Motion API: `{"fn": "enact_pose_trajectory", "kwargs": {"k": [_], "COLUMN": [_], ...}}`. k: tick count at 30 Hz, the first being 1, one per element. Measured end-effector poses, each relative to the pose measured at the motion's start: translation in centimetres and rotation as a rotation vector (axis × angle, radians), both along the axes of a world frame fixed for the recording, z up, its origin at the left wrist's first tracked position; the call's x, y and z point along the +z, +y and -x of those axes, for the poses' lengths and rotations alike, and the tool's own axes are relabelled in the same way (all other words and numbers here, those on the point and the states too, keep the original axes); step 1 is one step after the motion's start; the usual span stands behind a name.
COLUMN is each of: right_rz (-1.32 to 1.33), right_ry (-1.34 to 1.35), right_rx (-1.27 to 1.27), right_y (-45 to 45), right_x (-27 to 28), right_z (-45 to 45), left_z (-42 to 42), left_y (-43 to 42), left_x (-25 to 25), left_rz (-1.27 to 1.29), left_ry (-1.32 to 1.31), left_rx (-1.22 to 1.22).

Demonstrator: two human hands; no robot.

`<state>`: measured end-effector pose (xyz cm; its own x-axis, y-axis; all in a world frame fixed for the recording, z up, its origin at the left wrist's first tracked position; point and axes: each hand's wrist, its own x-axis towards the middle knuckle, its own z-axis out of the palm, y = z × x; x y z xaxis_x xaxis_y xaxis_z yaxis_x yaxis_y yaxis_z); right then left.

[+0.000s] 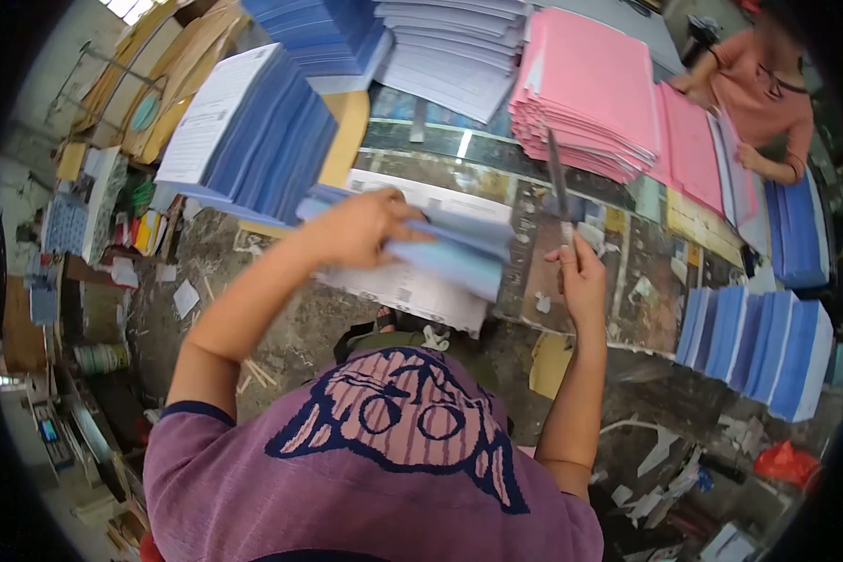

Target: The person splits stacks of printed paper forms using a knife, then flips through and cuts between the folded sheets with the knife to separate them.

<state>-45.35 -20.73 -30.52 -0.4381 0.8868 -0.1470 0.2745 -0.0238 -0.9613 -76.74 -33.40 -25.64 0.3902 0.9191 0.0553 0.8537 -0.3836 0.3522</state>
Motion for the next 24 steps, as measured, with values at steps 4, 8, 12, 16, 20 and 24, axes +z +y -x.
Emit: {"fn": "enact_pose_trajectory", "kwargs": {"k": [4,8,12,16,20,24], "right_rz": [0.127,0.275,0.460,0.707,0.833,0.866], "right_ry": [0.083,0.060,-0.187,-0.450,-0.318,-0.256], "right_rx": [0.045,0.208,0.525,1.005,0.827,0.675], "right_y": [-0.5,0.1,3.4,1.6,-1.1,-5.5], "right_x": [0.9,0.7,-1.4,-4.0,-3.6,-2.4], "right_z": [-0.6,-0.2,-2.4,-1.8,-4.7,-2.4], "left_z": [5.6,8.9,6.2,2.4,2.9,4.3], "left_y": [7.4,11.0,13.5,13.0,12.1,11.5], "left_x": [-1.4,-3.8,-4.8,-4.7,-8.2,-9.8], "left_rz": [0.497,0.946,1.047,0.768,0.611,0.544], "left_ry": [-0.116,-0.409,-0.449,-0.334,-0.497,-0.551], "left_rx": [0.034,-0.014,-0.076,0.065,0.134,0.158]}}
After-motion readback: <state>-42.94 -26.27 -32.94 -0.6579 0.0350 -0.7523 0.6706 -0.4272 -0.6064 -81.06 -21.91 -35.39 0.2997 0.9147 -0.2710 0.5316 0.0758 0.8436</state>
